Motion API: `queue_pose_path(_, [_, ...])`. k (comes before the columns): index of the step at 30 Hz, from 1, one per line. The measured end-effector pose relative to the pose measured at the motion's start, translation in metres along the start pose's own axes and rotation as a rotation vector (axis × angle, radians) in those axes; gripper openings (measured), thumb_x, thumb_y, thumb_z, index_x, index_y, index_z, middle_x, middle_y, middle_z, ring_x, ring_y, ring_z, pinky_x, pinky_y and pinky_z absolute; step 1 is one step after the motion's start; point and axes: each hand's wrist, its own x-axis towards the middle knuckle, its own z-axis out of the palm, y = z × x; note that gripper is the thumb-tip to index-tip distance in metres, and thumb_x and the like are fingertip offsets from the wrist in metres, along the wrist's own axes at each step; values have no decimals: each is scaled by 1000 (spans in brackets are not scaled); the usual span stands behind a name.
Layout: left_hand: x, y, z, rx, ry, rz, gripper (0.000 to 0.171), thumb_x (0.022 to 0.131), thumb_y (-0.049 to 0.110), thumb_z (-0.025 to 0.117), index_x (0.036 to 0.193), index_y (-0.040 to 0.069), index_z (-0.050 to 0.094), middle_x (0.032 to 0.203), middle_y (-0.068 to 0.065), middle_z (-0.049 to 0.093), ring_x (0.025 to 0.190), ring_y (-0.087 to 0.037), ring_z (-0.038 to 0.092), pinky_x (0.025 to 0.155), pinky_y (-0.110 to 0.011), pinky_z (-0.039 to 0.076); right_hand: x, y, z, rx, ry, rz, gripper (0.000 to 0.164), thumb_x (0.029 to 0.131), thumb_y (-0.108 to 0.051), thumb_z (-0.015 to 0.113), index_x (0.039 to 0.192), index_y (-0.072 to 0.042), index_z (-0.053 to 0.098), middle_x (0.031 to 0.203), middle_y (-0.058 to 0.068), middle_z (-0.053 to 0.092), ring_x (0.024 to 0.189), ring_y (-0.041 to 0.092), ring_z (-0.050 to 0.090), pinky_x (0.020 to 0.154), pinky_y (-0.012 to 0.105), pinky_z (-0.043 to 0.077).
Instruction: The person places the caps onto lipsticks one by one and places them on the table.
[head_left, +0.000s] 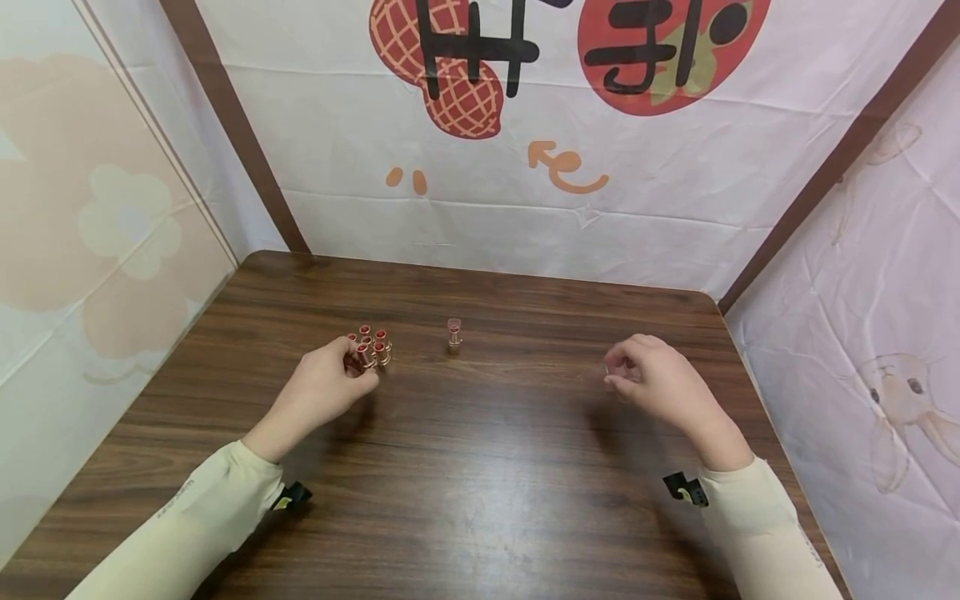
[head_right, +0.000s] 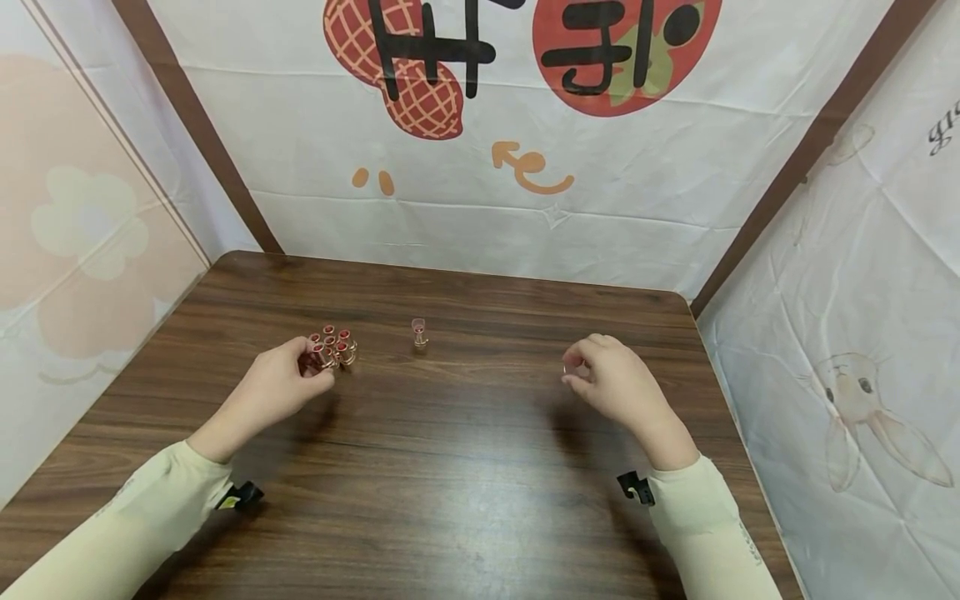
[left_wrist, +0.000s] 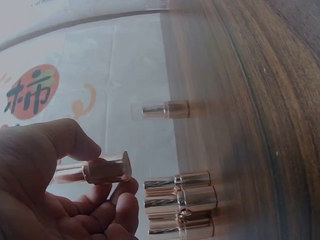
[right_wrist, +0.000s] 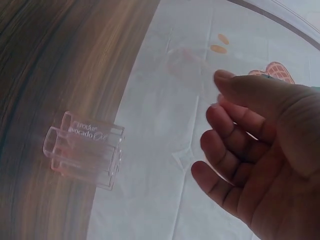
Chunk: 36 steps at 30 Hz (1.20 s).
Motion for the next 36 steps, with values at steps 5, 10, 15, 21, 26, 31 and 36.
queue_pose_path(5, [1, 7, -1, -33, 30, 25, 23, 86, 27, 67, 101, 10, 60, 88, -4, 64, 78, -19, 58, 69, -33, 45, -1, -2, -1, 126, 68, 21, 16, 91, -23, 79, 104, -22, 70, 99, -7, 64, 89, 13, 59, 78, 35, 51])
queue_pose_path(10, [3, 13, -2, -43, 58, 38, 22, 86, 27, 68, 100, 11, 62, 89, -4, 64, 81, -19, 59, 72, -34, 46, 1, -9, -2, 301, 121, 39, 18, 90, -20, 81, 105, -22, 70, 98, -4, 66, 84, 11, 65, 71, 25, 57])
queue_pose_path(15, [3, 20, -1, -55, 69, 64, 22, 85, 26, 69, 99, 11, 62, 88, -4, 63, 80, -19, 57, 70, -33, 46, 5, -15, -1, 403, 163, 26, 19, 90, -23, 81, 106, -20, 70, 96, -5, 67, 83, 13, 64, 71, 22, 54])
queue_pose_path(21, [4, 29, -1, -99, 76, 153, 17, 83, 19, 69, 98, 12, 63, 89, -3, 62, 80, -18, 57, 69, -32, 47, 10, -19, 2, 512, 169, 36, 23, 91, -25, 81, 110, -19, 71, 98, -2, 69, 87, 14, 64, 72, 22, 53])
queue_pose_path(26, [3, 36, -2, -125, 85, 250, 15, 82, 14, 71, 96, 15, 66, 92, -1, 61, 84, -19, 57, 71, -30, 47, 15, -22, 3, 605, 165, 37, 27, 91, -16, 80, 115, -14, 70, 101, 2, 69, 88, 15, 64, 70, 23, 53])
queue_pose_path(31, [4, 39, -3, -150, 79, 345, 17, 84, 11, 72, 100, 16, 67, 94, 1, 59, 84, -16, 55, 69, -28, 46, 18, -26, 6, 699, 160, 29, 26, 91, -12, 79, 115, -11, 69, 104, 5, 69, 90, 15, 64, 70, 22, 53])
queue_pose_path(36, [5, 44, -4, -170, 63, 415, 18, 87, 9, 72, 102, 17, 67, 98, 2, 60, 85, -20, 57, 69, -30, 48, 21, -32, 8, 724, 173, -8, 24, 90, -14, 81, 111, -11, 71, 101, 5, 69, 90, 16, 65, 72, 22, 55])
